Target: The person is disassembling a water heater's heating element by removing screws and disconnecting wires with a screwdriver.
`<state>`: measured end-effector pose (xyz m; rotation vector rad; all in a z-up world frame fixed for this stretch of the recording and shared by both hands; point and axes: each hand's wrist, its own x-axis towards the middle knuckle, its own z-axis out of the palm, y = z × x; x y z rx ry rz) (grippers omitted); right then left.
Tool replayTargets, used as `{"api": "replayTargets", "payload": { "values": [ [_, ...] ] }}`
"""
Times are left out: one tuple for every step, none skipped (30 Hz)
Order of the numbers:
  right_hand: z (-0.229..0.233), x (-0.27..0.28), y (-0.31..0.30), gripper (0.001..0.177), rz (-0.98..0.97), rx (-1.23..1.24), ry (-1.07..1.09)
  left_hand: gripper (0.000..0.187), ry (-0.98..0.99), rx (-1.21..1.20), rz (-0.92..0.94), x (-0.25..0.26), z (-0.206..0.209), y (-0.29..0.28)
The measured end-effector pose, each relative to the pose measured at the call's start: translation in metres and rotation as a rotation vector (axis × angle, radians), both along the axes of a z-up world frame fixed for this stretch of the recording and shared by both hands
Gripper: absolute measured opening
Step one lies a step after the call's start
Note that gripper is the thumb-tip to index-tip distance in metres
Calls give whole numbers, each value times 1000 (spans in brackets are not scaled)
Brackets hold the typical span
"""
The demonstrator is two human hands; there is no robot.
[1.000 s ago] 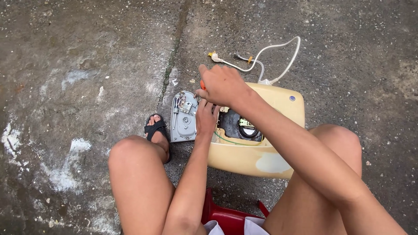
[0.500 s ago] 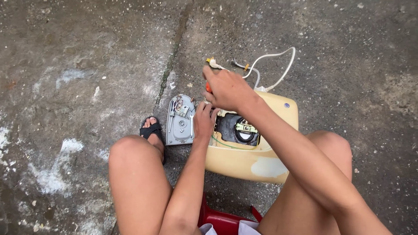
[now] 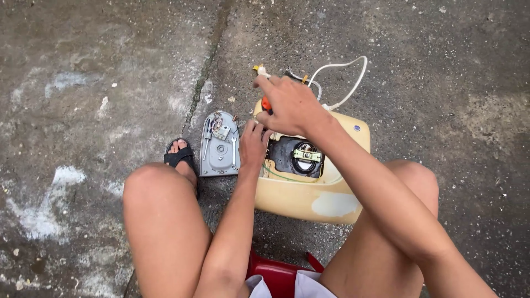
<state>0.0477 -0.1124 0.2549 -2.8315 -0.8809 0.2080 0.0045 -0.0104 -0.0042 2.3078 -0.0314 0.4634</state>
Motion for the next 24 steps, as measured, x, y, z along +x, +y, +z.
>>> {"api": "replayTargets", "payload": {
  "values": [
    [2,-5,0,53,8,-3,8,24,8,-3,8,-4,-2,0],
    [6,-6,1,57,-24,-44,-14,25,-13,-5,3,-1,-2,0],
    [11,-7,1,61,-56,-84,-36,25,-34,-6,-2,3,-2,-1],
    [10,-9,2,61,-49,-88,-34,25,-31,-10,5,2,-2,-2],
    [9,-11,2,53,-98,-52,-25,27,-33,-3,7,2,-2,-3],
    [9,-10,3,46,-150,-15,-16,29,-35,6,5,5,-1,-4],
    [8,-8,3,46,-148,-17,-14,29,-34,5,7,6,0,-2],
    [7,-9,0,44,-103,17,3,29,-29,13,10,4,0,-3],
    [6,-10,-2,44,-58,50,20,29,-25,22,12,2,0,-5],
    [5,-9,-2,44,-55,50,23,29,-21,21,15,0,0,-4],
    [6,-9,-2,46,-13,20,-9,27,-9,17,9,-1,2,-4],
    [7,-8,-2,49,30,-8,-49,26,-4,13,4,0,4,-4],
    [8,-9,-2,49,33,-7,-53,26,-8,14,7,0,2,-5],
    [10,-10,-1,54,31,-14,-53,25,0,25,18,0,-1,-6],
    [11,-10,-1,58,29,-20,-53,25,8,36,30,0,-3,-7],
    [16,-15,1,58,30,-19,-54,25,7,38,31,0,1,-6],
    [21,-19,3,52,-5,-17,-41,25,12,14,23,-1,5,-6],
    [26,-24,3,52,-41,-18,-27,25,19,-11,15,-2,8,-7],
    [17,-17,0,52,-40,-18,-28,25,18,-12,16,-1,8,-8],
    [7,-11,-2,45,-29,2,-34,25,26,-15,22,-1,8,-8],
    [-2,-4,-4,40,-18,22,-40,25,34,-17,28,0,8,-7],
    [1,-5,-3,40,-17,23,-44,25,31,-17,29,0,5,-7],
    [4,-6,-1,47,1,8,-39,25,35,-7,35,-1,3,-8],
    [8,-7,1,58,20,-7,-34,25,41,3,43,-1,1,-8]
  ]
}}
